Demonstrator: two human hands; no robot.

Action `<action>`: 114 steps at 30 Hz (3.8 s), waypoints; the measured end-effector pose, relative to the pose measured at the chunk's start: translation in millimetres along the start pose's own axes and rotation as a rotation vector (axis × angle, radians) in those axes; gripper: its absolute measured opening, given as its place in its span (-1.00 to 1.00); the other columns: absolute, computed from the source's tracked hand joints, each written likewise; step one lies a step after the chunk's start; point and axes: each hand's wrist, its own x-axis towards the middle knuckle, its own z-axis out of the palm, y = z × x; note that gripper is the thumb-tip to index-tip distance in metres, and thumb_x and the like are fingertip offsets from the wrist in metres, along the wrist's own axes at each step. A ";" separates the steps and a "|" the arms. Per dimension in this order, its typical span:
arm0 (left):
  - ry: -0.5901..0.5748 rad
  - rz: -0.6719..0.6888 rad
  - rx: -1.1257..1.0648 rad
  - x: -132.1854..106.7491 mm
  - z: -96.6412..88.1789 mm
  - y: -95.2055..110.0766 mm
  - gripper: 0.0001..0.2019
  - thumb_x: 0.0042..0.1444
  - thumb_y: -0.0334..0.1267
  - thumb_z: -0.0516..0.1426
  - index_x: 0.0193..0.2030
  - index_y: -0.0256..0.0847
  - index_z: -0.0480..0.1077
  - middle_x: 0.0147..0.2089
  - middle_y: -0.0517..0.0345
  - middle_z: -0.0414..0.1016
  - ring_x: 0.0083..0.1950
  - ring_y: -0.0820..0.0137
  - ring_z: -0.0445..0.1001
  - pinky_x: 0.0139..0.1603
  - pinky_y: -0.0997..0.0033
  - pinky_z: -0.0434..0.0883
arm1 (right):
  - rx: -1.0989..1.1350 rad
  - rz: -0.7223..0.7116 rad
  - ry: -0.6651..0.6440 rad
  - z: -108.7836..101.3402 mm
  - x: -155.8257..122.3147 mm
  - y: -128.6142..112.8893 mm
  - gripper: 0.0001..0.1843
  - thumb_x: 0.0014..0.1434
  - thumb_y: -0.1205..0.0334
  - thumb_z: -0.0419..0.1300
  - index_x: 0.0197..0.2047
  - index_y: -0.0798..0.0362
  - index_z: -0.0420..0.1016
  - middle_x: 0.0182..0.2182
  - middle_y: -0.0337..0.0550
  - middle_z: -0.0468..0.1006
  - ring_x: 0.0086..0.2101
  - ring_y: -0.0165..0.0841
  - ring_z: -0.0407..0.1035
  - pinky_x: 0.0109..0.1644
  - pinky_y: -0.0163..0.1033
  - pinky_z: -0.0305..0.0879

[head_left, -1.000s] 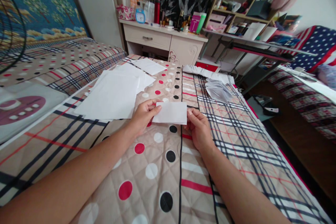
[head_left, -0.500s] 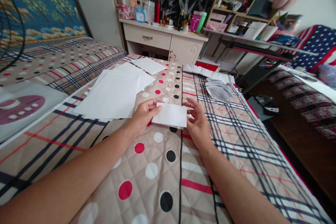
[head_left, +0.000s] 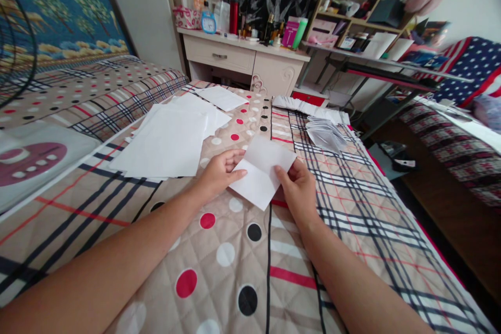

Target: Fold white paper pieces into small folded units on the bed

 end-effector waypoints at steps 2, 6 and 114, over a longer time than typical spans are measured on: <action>0.011 0.026 0.042 1.1 -1.2 -2.4 -0.34 -0.15 -0.26 0.36 0.14 -0.31 0.32 -0.10 -0.05 0.57 -0.19 0.29 0.56 -0.22 0.40 0.45 | 0.086 0.058 0.004 -0.8 1.5 1.2 -0.69 0.10 0.12 0.25 -0.08 -0.03 0.36 -0.40 -0.22 0.57 -0.45 -0.31 0.43 -0.36 -0.23 0.36; 0.057 0.158 0.297 0.9 -6.2 -3.8 -0.43 -0.01 -0.33 0.25 0.18 -0.28 0.31 -0.19 0.03 0.56 -0.21 0.31 0.55 -0.21 0.38 0.45 | -0.069 0.084 0.020 -5.0 6.0 3.0 -0.46 0.06 0.17 0.25 0.11 -0.07 0.23 -0.57 -0.36 0.45 -0.57 -0.34 0.35 -0.45 -0.25 0.31; -0.184 0.611 1.073 -27.4 9.8 -4.9 -0.81 0.24 -0.24 0.13 -0.37 -0.25 0.45 -0.33 0.14 0.44 -0.29 0.42 0.40 -0.25 0.43 0.31 | -0.626 -0.018 -0.463 -25.0 26.2 -4.8 -0.85 -0.17 0.30 0.33 -0.46 0.04 0.44 -0.47 -0.29 0.44 -0.48 -0.45 0.28 -0.41 -0.34 0.14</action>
